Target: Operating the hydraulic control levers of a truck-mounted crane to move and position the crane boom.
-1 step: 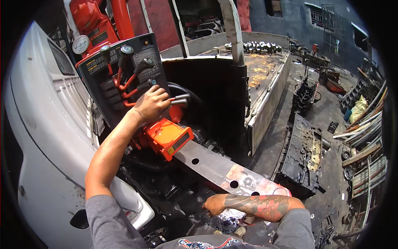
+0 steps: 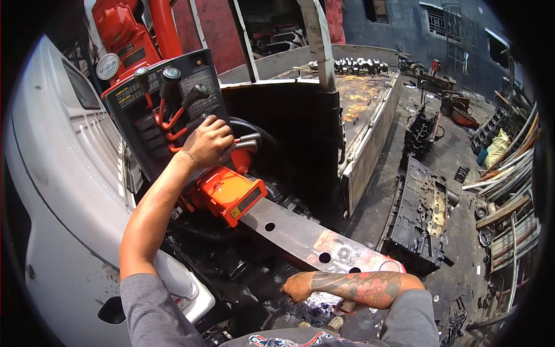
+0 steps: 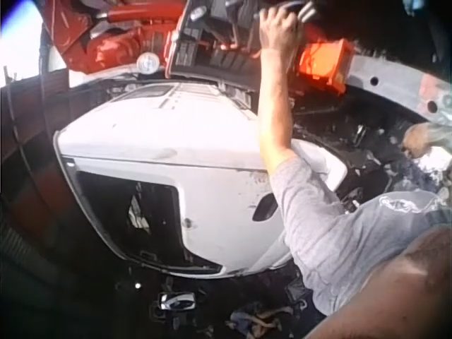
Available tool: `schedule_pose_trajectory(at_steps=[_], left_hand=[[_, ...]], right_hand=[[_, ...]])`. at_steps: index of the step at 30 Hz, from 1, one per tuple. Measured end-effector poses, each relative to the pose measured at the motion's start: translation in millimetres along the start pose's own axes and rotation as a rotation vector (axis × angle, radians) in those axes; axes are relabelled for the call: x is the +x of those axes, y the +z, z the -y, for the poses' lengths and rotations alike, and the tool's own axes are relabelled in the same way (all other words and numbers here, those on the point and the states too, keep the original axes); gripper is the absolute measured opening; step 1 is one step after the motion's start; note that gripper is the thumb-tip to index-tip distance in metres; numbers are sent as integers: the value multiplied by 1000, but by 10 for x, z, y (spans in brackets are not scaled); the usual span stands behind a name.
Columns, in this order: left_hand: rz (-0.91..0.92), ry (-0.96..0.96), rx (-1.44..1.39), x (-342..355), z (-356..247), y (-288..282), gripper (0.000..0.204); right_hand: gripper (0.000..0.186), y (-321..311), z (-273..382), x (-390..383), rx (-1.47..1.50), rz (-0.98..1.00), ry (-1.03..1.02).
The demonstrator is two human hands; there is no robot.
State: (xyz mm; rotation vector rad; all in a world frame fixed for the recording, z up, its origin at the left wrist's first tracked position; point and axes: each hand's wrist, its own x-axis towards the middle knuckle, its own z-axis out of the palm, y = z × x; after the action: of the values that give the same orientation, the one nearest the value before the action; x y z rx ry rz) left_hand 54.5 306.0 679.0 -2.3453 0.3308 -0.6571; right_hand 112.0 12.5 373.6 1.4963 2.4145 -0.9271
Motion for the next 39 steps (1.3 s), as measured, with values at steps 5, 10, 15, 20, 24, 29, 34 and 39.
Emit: schedule_pose_trajectory(at_steps=[5,10,15,20,24,29,34,39], left_hand=[[40,-330,-135,454,466,265,28],[205,-524,-16,892,634,636,26],[289,-620,-23,1016,772,829,24],[369,-692,-81,1051,808,813,24],[340,-703,-80,1081,792,791,23],[320,-707,-103,1099,794,794,24],[332,-740,-79,1100,789,795,26],[284,-751,-96,1083,816,828,28]], right_hand=[[36,153,-104,381,-29,74,-86],[34,224,-480,1231,-423,462,-1495],[40,628,-702,1488,596,481,-1795],[40,859,-801,1284,940,271,-1599],[41,886,-786,1177,996,235,-1591],[42,894,-743,1128,1023,208,-1588],[42,903,-725,1100,1047,175,-1585],[43,928,-716,1086,1068,159,-1572]])
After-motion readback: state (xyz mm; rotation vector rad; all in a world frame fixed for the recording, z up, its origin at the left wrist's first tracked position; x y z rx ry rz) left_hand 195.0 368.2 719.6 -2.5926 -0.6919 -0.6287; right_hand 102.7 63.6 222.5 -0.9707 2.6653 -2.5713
